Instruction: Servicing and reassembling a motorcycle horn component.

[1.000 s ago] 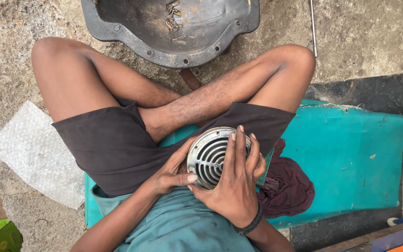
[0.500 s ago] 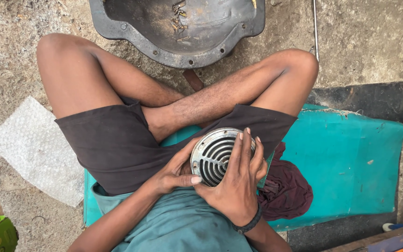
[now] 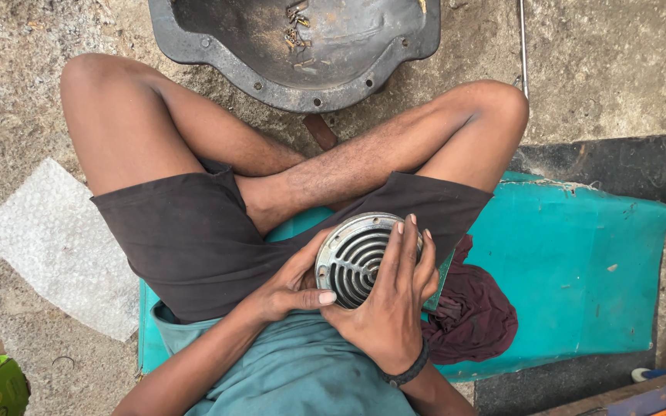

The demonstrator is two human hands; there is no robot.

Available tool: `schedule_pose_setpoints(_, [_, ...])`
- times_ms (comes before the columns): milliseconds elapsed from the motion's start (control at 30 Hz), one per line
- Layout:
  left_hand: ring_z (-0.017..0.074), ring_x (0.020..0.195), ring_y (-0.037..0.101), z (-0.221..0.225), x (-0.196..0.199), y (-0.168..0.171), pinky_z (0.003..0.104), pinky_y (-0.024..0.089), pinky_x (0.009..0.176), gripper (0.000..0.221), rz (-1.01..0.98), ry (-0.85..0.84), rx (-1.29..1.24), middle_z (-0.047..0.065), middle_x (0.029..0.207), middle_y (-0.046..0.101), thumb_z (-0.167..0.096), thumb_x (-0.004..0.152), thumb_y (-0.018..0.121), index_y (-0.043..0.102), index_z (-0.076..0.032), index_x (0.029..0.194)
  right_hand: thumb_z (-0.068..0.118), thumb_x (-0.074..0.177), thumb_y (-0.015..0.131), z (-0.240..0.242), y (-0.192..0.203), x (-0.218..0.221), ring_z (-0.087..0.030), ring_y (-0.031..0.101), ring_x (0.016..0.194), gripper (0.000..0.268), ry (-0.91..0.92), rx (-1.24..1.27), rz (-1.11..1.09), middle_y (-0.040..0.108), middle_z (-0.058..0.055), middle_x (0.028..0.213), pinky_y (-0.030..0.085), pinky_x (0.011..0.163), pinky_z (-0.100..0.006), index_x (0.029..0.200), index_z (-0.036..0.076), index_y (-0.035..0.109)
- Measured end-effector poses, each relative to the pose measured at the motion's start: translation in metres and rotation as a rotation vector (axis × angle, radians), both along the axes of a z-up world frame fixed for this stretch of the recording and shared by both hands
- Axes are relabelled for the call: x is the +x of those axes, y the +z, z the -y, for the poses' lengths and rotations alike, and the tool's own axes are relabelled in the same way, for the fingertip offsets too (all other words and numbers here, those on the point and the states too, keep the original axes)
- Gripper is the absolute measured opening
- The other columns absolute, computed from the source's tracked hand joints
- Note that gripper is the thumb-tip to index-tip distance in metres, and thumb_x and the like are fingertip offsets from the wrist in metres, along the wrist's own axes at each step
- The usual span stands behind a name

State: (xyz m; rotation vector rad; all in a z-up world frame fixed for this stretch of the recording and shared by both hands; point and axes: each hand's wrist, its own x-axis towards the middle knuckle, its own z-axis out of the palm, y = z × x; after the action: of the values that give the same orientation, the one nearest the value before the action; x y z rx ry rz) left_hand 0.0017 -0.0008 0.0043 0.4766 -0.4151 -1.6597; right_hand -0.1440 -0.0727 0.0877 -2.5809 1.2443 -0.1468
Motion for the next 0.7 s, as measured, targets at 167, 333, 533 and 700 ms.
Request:
schedule_pose_setpoints(167, [0.0275,0.153,0.035,0.0002,0.0002,-0.0018,0.040,0.026,0.127,0.109,0.001,0.001,-0.007,0.020,0.159,0.038,-0.026,0.078,0.081,0.019,0.000,0.164,0.045,0.049,0.093,0.0000,-0.0014,0.0019,-0.055,0.016,0.146,0.139,-0.006,-0.001,0.011,0.017,-0.034,0.160,0.019,0.107,-0.073,0.154,-0.003,0.015])
schedule_pose_setpoints(333, [0.0272,0.152,0.036,0.0001,-0.0019,-0.0045,0.039,0.027,0.127,0.108,-0.009,0.000,0.000,0.020,0.159,0.039,-0.026,0.078,0.081,0.020,0.000,0.163,0.045,0.047,0.093,0.0012,0.0025,0.0054,-0.055,0.017,0.145,0.139,-0.030,0.023,-0.039,0.017,-0.033,0.159,0.019,0.106,-0.073,0.153,-0.003,0.018])
schedule_pose_setpoints(533, [0.0263,0.148,0.040,0.0017,-0.0019,-0.0031,0.039,0.034,0.123,0.107,0.000,-0.012,0.020,0.018,0.154,0.042,-0.020,0.078,0.083,0.020,-0.001,0.162,0.046,0.047,0.093,-0.0001,0.0008,0.0047,-0.056,0.017,0.143,0.135,-0.034,0.021,-0.053,0.017,-0.034,0.158,0.020,0.105,-0.074,0.152,-0.002,0.024])
schedule_pose_setpoints(700, [0.0227,0.145,0.043,0.0014,-0.0022,-0.0050,0.037,0.037,0.121,0.104,0.019,-0.014,0.042,0.015,0.153,0.045,-0.020,0.080,0.085,0.024,-0.003,0.162,0.045,0.045,0.093,0.0006,0.0046,0.0095,-0.056,0.018,0.142,0.129,-0.044,0.038,-0.087,0.017,-0.033,0.159,0.021,0.103,-0.074,0.152,0.005,0.034])
